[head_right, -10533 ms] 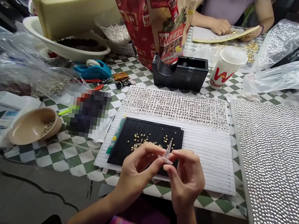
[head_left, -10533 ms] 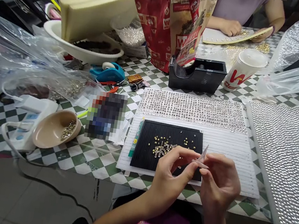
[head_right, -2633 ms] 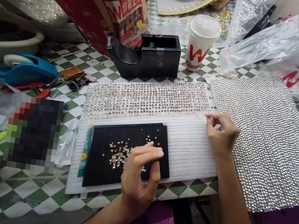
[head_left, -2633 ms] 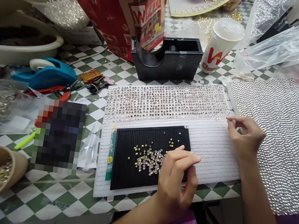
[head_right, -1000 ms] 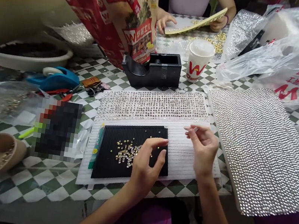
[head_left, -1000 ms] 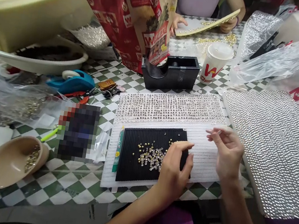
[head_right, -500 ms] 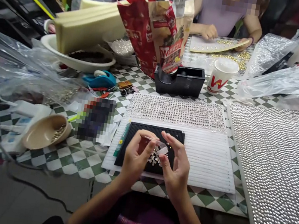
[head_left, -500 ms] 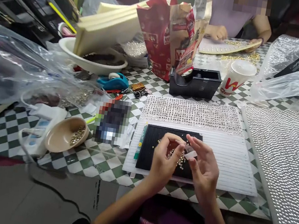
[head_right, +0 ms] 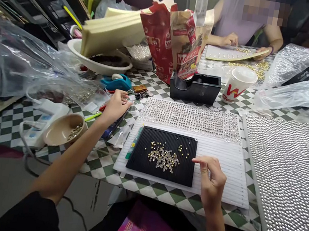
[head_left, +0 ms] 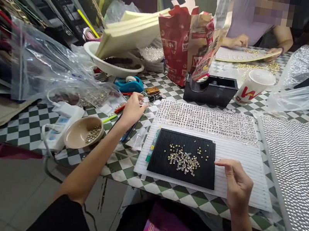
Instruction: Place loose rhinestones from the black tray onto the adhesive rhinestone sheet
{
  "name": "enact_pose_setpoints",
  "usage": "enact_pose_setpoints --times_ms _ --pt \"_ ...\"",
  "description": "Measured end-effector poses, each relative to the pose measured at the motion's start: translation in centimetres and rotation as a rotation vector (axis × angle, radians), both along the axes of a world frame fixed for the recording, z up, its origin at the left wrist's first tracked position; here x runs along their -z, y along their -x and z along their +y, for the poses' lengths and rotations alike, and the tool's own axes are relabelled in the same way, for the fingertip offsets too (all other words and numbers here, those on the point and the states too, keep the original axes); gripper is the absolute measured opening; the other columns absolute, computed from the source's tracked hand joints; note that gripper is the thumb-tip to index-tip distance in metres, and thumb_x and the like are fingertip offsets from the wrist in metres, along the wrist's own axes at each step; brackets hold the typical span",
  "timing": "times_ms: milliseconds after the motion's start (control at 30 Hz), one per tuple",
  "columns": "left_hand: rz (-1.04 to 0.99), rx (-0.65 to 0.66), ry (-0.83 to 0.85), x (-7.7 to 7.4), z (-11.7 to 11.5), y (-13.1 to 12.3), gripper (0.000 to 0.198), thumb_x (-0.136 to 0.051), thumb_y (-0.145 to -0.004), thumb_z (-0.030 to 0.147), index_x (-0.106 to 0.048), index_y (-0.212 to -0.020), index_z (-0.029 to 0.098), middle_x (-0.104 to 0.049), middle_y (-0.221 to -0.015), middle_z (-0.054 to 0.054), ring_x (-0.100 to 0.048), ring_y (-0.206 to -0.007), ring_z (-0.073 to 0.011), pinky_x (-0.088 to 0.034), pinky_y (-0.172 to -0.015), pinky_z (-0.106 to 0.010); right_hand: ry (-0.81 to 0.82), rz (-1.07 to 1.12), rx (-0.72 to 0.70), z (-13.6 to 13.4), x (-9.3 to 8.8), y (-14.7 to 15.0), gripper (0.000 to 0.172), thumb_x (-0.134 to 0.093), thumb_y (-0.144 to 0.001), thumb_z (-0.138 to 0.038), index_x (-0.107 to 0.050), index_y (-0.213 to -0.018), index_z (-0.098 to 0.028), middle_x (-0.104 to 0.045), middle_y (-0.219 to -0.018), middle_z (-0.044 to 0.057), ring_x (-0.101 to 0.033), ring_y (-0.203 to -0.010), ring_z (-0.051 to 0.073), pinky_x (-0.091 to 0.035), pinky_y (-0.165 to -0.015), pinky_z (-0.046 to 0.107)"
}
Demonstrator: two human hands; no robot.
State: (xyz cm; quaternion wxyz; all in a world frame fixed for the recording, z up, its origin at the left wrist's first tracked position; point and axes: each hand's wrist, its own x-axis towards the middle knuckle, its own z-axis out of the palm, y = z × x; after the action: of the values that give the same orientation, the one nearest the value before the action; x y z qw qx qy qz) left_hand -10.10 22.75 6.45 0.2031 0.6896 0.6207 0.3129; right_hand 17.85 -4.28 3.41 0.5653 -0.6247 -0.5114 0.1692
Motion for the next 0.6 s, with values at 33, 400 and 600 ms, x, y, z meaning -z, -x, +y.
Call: enact_pose_setpoints --times_ms 33,400,600 --pt "0.015 -0.021 -0.023 0.2 -0.8 0.0 0.031 -0.065 -0.075 0.014 -0.051 -0.102 0.017 -0.059 -0.107 -0.008 -0.06 -0.087 -0.0158 -0.052 -0.088 -0.037 0.017 -0.001 0.005 0.0 0.0 0.0 0.022 -0.053 -0.097 -0.024 -0.073 -0.086 -0.025 -0.07 -0.087 0.001 -0.063 -0.088 0.017 -0.049 -0.082 0.032" --pt "0.423 0.061 0.196 0.6 -16.1 -2.6 0.019 -0.041 -0.094 0.034 -0.049 -0.098 0.017 -0.061 -0.097 -0.01 -0.064 -0.091 -0.0246 -0.053 -0.082 -0.04 0.089 -0.039 0.063 0.6 -0.5 0.7 0.022 -0.051 -0.098 -0.029 -0.071 -0.093 -0.022 -0.069 -0.083 0.002 -0.065 -0.083 0.016 -0.05 -0.077 0.029" --pt "0.397 0.033 0.316 -0.2 -15.2 -3.0 0.017 -0.043 -0.093 0.03 -0.052 -0.096 0.016 -0.064 -0.099 -0.011 -0.064 -0.099 -0.0259 -0.051 -0.089 -0.041 0.083 -0.082 0.035 0.8 -0.3 1.0 0.018 -0.053 -0.097 -0.025 -0.07 -0.094 -0.021 -0.068 -0.084 0.002 -0.065 -0.083 0.016 -0.051 -0.076 0.03"
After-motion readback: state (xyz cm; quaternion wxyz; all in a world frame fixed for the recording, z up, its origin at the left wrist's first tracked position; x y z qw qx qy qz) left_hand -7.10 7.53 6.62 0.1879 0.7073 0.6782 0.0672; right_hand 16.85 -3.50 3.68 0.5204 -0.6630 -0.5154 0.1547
